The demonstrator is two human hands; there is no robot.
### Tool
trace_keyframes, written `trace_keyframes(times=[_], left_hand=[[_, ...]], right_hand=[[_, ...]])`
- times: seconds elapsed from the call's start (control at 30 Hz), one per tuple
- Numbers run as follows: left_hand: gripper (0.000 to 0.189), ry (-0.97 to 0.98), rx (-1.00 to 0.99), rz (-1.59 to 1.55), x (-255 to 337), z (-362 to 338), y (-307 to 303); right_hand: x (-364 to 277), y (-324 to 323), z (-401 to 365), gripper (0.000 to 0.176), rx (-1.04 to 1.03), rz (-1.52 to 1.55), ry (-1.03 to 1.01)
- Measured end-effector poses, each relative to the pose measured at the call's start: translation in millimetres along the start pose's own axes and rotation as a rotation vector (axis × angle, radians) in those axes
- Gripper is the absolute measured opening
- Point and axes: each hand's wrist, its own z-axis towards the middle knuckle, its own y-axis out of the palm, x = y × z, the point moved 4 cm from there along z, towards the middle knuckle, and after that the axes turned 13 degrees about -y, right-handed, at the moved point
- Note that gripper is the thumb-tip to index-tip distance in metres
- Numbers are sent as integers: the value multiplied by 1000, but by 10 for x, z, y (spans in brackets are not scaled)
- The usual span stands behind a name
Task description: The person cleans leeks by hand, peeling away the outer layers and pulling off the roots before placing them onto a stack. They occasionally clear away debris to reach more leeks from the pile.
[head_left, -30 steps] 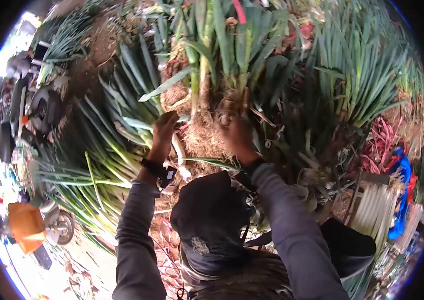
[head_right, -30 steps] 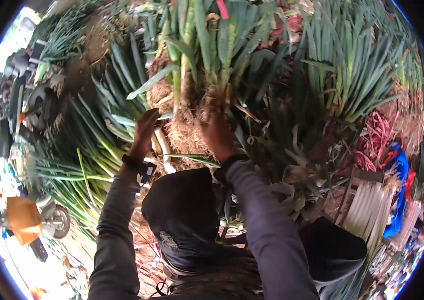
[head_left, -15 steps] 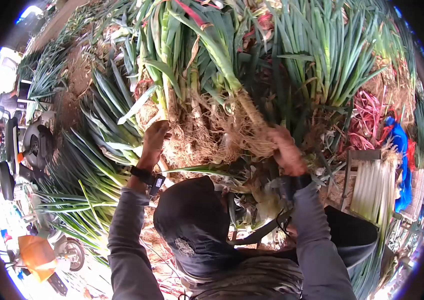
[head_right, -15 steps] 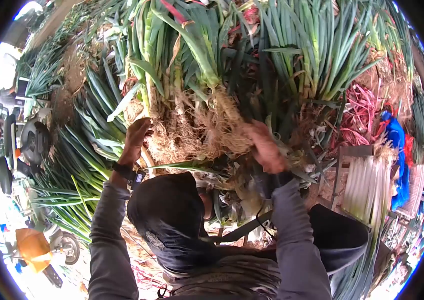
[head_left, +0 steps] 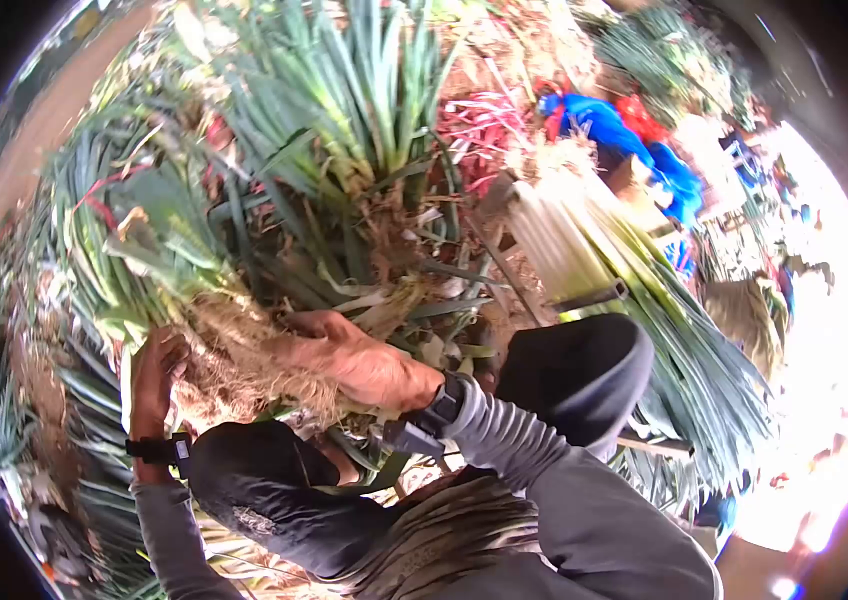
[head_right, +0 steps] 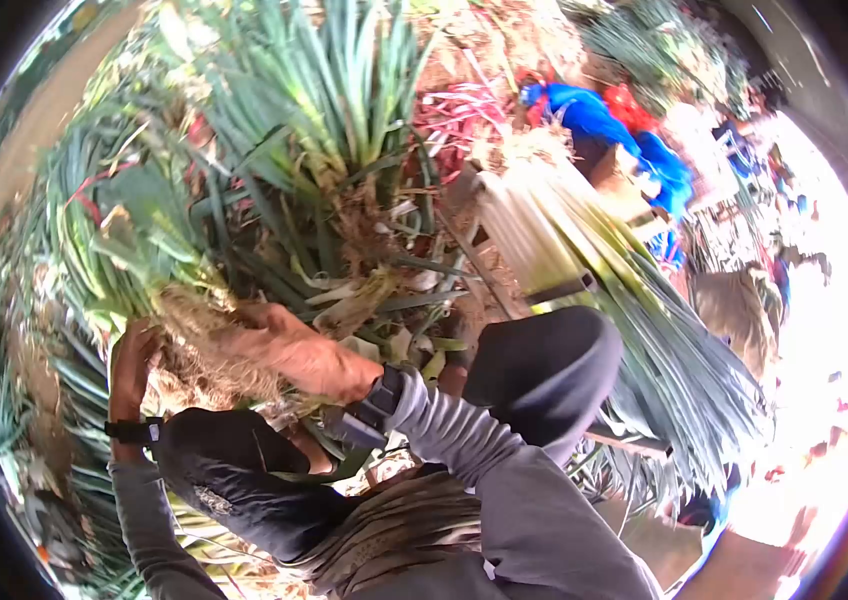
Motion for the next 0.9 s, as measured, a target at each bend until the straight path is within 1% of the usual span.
trace_keyframes(times=[0.03,0.07,0.13,0.17,0.2,0.23,0.27,0.3,0.33,0.37,0.4,0.43,0.47,0.5,0.53,0.57,0.6,0.63,0.67,0.7,0.73,0.83,0.87,0.9], left_hand=[[67,41,-69,66,114,-1,78],[72,76,-102,63,232,45,181],[70,96,-140,-28,567,-41,424],[69,106,-161,-74,734,-86,545],[57,304,-182,75,901,-154,892],[45,493,-177,221,1001,-187,1097],[34,664,-141,375,1041,-258,1168],[26,542,-195,110,1086,-404,1257],[18,437,-230,-173,1129,-566,1348],[22,446,-272,-393,1133,-492,1389],[27,429,-335,-481,1172,-501,1497],[37,357,-391,-568,1237,-634,1624],[31,324,-355,-601,1305,-747,1745],[25,277,-341,-640,1345,-788,1802],[24,307,-385,-668,1376,-737,1781],[24,331,-443,-694,1369,-629,1826],[23,347,-504,-720,1330,-543,1900],[23,339,-489,-718,1249,-495,1951],[23,341,-469,-717,1191,-461,1969],[22,346,-448,-712,1164,-430,1965],[21,342,-481,-694,1153,-448,1974],[20,385,-572,-632,1132,-333,2002],[21,385,-592,-654,1156,-302,2063],[22,365,-539,-600,1164,-317,2047]], right_hand=[[-213,86,-37,60,206,207,314],[-398,128,-39,66,174,285,286],[-682,158,-49,79,92,435,233],[-822,131,-121,83,123,336,205],[-966,105,-242,88,146,244,181],[-954,67,-327,79,132,197,106],[-843,-38,-452,70,106,201,-31],[-776,-106,-539,62,89,214,-120],[-772,-148,-607,55,118,233,-137],[-894,-129,-578,50,214,220,-35],[-1016,-116,-557,47,311,215,66],[-993,-136,-540,47,368,231,86],[-835,-208,-612,46,477,336,145],[-955,-101,-500,46,351,465,155],[-589,-296,-620,43,328,313,75],[-273,-458,-726,44,277,211,13],[-4,-571,-828,46,180,92,-91],[222,-636,-907,48,120,25,-164],[390,-632,-966,51,115,34,-155],[509,-591,-946,56,185,209,-4],[511,-519,-834,57,201,90,160],[625,-401,-814,53,249,450,-98],[573,-375,-739,44,278,188,-36],[470,-312,-625,37,289,-61,31]])
